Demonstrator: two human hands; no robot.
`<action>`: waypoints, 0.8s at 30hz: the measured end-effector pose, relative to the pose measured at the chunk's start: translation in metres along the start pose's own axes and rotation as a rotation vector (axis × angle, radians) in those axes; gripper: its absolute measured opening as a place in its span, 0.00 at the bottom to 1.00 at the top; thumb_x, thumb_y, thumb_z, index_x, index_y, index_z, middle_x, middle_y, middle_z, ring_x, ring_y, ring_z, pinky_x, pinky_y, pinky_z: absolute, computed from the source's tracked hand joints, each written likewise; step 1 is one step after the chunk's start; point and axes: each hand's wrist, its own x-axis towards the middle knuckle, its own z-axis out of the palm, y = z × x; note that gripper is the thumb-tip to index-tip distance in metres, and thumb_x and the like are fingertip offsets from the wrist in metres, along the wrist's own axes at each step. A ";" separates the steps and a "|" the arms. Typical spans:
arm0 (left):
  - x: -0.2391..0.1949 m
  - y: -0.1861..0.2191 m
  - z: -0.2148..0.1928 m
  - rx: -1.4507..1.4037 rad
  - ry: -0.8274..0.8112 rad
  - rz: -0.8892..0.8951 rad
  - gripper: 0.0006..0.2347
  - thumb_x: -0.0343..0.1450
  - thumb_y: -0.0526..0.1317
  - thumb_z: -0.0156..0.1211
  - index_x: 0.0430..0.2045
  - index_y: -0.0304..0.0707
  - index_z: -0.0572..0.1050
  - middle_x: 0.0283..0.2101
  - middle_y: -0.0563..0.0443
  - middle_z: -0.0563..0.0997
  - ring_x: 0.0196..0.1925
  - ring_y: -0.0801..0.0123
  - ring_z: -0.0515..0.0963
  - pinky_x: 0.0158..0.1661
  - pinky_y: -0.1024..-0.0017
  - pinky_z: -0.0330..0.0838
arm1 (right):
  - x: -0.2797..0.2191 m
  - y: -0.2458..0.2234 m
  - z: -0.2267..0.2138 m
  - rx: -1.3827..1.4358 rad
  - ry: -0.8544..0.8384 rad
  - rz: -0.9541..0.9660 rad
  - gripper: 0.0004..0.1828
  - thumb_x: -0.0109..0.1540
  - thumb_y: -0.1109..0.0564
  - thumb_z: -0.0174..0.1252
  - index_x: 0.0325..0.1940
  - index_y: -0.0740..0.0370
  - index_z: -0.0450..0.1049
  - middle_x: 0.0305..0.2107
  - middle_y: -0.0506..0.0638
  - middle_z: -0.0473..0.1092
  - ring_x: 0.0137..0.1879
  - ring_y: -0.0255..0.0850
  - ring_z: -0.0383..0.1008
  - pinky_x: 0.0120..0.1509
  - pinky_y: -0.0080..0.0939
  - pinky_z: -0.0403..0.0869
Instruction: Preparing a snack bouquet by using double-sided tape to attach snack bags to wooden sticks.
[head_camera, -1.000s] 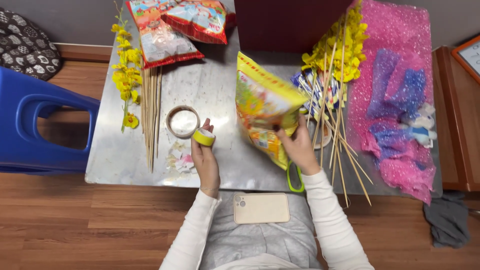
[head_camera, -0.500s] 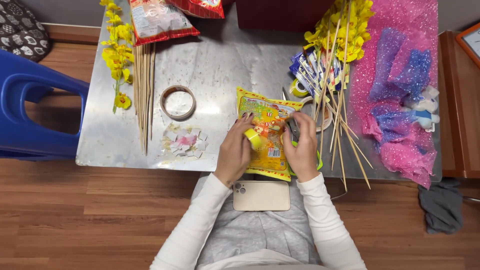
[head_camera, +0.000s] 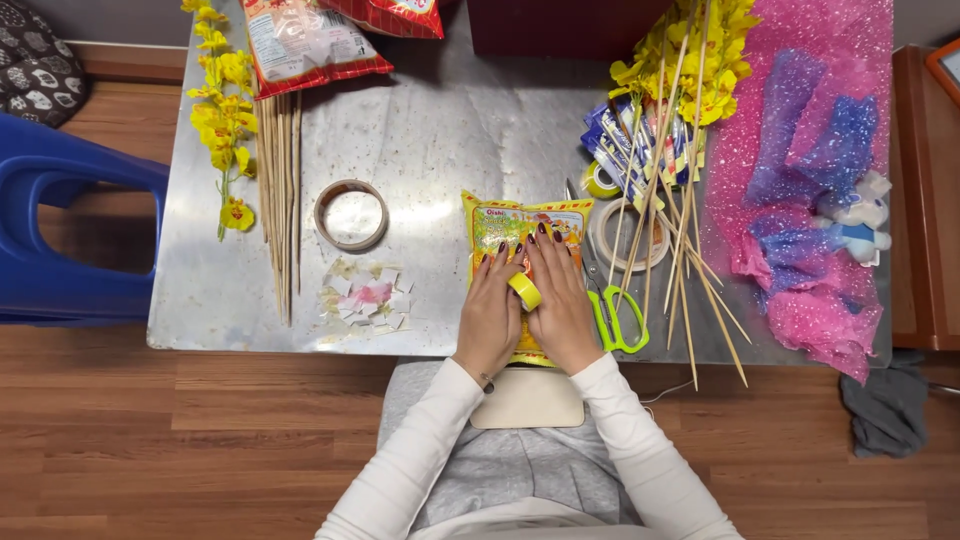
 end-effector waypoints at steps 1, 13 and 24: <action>0.000 0.000 0.000 -0.001 -0.001 -0.002 0.11 0.72 0.32 0.37 0.44 0.33 0.67 0.56 0.39 0.73 0.63 0.50 0.67 0.64 0.56 0.54 | 0.000 0.002 0.000 0.000 -0.002 0.001 0.43 0.49 0.70 0.43 0.71 0.63 0.50 0.67 0.62 0.48 0.72 0.59 0.45 0.73 0.54 0.47; 0.015 0.033 -0.031 -0.202 -0.040 -0.195 0.11 0.71 0.31 0.41 0.46 0.33 0.69 0.60 0.34 0.67 0.65 0.43 0.61 0.64 0.50 0.51 | 0.012 -0.009 -0.042 0.377 -0.108 0.099 0.40 0.51 0.74 0.44 0.69 0.62 0.56 0.68 0.60 0.48 0.73 0.59 0.39 0.74 0.56 0.44; 0.019 0.084 -0.067 -0.361 0.062 -0.014 0.17 0.66 0.25 0.57 0.48 0.40 0.74 0.43 0.45 0.80 0.45 0.57 0.81 0.45 0.65 0.78 | -0.020 -0.040 -0.087 0.800 0.305 0.016 0.27 0.51 0.62 0.66 0.53 0.72 0.69 0.49 0.61 0.67 0.57 0.50 0.69 0.60 0.45 0.70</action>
